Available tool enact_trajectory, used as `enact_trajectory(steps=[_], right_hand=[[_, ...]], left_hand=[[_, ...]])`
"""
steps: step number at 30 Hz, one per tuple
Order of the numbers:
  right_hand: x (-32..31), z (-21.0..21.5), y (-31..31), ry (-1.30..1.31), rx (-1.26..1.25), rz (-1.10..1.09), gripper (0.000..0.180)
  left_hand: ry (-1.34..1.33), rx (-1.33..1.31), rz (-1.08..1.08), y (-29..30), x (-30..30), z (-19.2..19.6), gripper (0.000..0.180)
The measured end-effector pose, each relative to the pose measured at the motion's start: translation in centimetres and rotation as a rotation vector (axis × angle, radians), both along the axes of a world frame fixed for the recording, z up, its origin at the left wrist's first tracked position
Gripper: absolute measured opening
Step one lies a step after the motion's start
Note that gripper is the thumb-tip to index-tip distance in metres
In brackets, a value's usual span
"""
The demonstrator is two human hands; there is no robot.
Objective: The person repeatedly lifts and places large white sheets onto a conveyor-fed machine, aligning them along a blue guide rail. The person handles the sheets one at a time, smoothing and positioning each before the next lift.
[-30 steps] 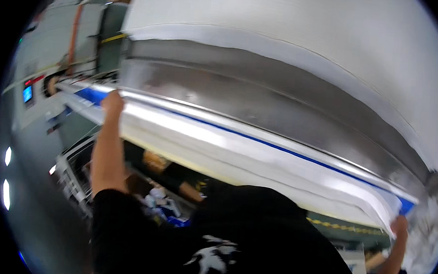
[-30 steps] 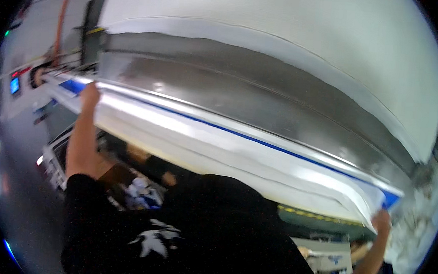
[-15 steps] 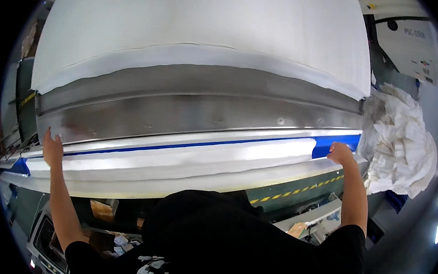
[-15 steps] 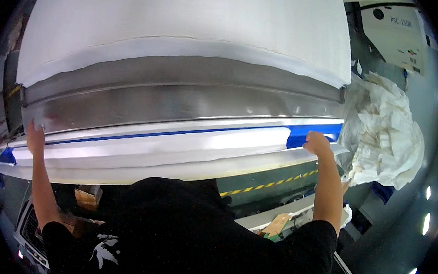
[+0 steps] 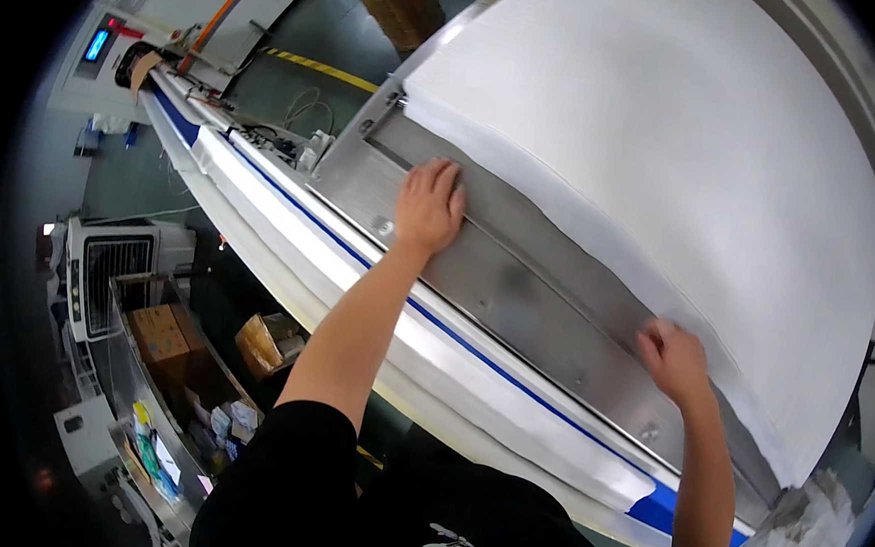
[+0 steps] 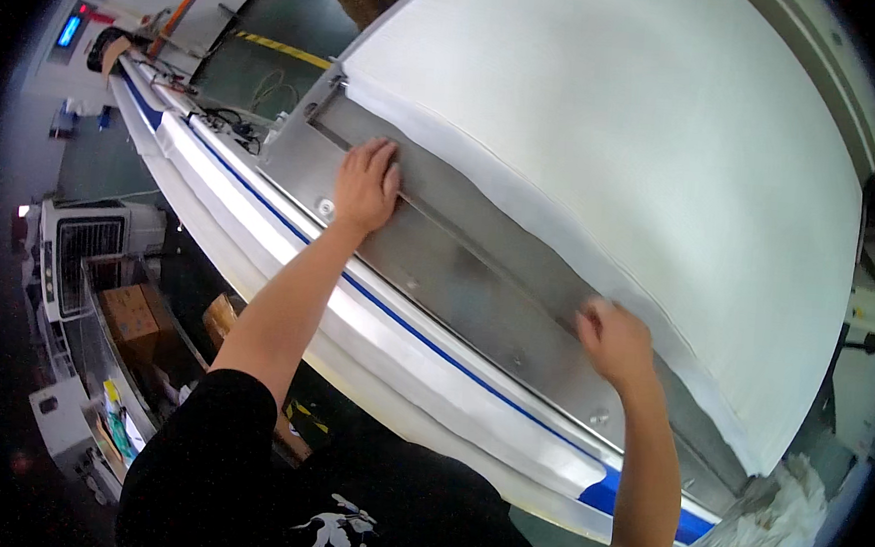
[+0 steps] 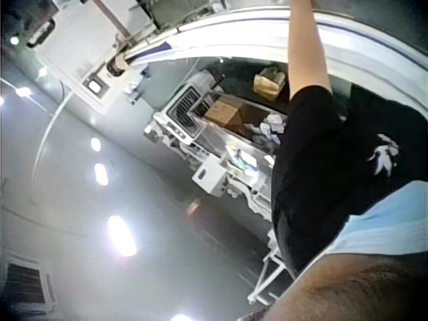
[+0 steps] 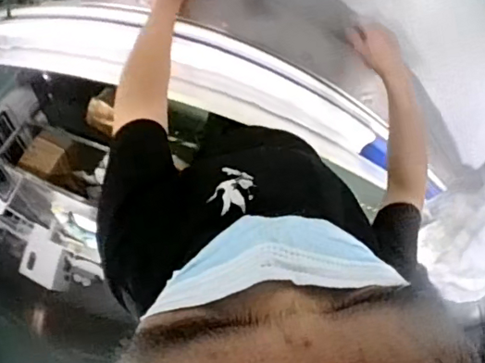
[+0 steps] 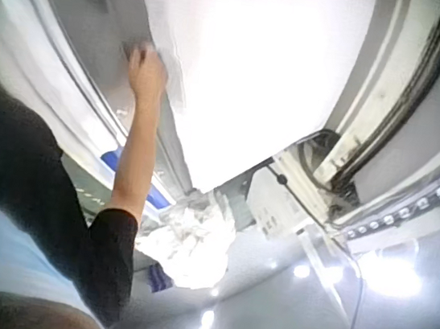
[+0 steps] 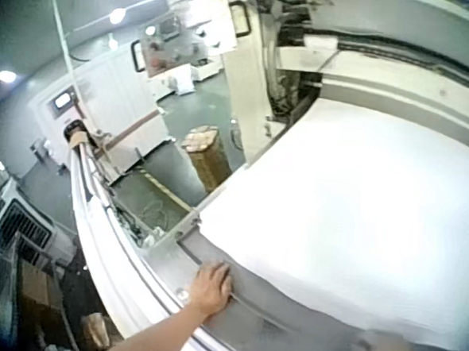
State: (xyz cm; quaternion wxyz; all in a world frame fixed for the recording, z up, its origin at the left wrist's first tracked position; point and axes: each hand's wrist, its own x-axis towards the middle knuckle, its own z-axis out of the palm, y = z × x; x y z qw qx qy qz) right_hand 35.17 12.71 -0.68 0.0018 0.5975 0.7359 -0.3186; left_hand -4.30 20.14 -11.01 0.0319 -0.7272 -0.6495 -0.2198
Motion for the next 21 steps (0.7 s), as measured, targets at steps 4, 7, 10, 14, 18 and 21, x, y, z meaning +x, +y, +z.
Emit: enact_trajectory(steps=[4, 7, 10, 14, 18, 21], right_hand=[[-12.1, 0.2, 10.7, 0.192, 0.134, 0.088, 0.02], [-19.1, -1.0, 17.7, 0.342, 0.238, 0.124, 0.019], [-24.1, -2.6, 22.9, 0.393, 0.265, 0.111, 0.023], [-26.9, -3.8, 26.1, 0.357, 0.281, 0.103, 0.023], [-27.6, -4.5, 26.6, 0.311, 0.321, 0.075, 0.023], [-27.7, -4.4, 26.9, 0.263, 0.306, 0.08, 0.019]], left_hand=[[-0.07, 0.003, -0.01, -0.3, 1.0, 0.1, 0.036], [-0.095, -0.004, -0.013, -0.2, 1.6, 0.4, 0.037], [-0.131, -0.011, -0.017, 0.1, 1.8, 0.5, 0.038], [-0.148, -0.039, -0.005, 0.3, 1.8, 0.8, 0.038], [-0.133, -0.068, -0.001, 0.2, 1.4, 0.6, 0.039], [-0.125, -0.085, -0.011, 0.2, 1.2, 0.4, 0.042]])
